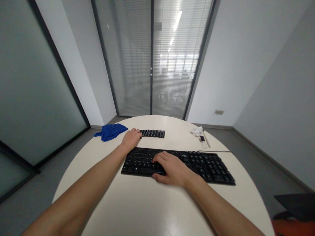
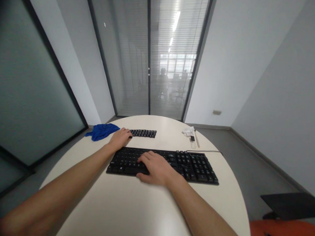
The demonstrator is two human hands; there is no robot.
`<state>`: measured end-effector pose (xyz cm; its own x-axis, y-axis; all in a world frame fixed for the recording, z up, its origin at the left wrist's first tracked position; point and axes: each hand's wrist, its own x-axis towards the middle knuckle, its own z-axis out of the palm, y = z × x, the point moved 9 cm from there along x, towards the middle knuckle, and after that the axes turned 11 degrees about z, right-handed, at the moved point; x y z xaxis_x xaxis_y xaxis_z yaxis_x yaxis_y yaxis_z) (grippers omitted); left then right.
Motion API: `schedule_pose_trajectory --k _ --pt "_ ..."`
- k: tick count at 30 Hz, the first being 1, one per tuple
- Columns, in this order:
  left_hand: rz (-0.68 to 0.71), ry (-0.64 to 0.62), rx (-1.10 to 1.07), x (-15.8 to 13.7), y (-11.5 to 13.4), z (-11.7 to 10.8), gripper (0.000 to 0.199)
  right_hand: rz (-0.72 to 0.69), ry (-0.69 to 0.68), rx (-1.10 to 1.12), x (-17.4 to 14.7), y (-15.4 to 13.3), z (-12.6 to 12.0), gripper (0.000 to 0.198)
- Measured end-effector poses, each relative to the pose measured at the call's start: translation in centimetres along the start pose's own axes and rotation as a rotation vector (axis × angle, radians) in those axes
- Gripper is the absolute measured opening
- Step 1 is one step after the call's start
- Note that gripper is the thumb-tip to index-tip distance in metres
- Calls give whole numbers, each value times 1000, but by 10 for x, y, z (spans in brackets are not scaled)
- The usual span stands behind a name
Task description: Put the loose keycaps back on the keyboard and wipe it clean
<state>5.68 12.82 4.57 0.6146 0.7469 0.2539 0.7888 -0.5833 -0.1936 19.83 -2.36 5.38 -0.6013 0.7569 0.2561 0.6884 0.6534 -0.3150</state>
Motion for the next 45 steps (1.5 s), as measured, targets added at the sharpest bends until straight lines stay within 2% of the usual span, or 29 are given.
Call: schedule_pose_trajectory --k 8,14,20,24,28,38,45 --pt "42 -16 -71 3 12 -6 15 0 -5 9 0 -1 -2 40" --pt "-3 30 -168 -15 35 -22 17 0 -7 2 0 0 -1 39" --pt "-77 158 -505 -48 59 -30 16 7 -3 19 0 1 -1 38" --pt "19 165 -652 -65 69 -30 13 7 4 32 0 1 -1 38" --pt "82 133 -749 -74 65 -30 15 12 2 50 0 1 -1 39" --pt "148 103 -829 -71 66 -33 12 23 -13 64 1 1 -1 39" --pt "233 117 -722 -70 72 -36 12 33 -14 49 1 0 -1 39"
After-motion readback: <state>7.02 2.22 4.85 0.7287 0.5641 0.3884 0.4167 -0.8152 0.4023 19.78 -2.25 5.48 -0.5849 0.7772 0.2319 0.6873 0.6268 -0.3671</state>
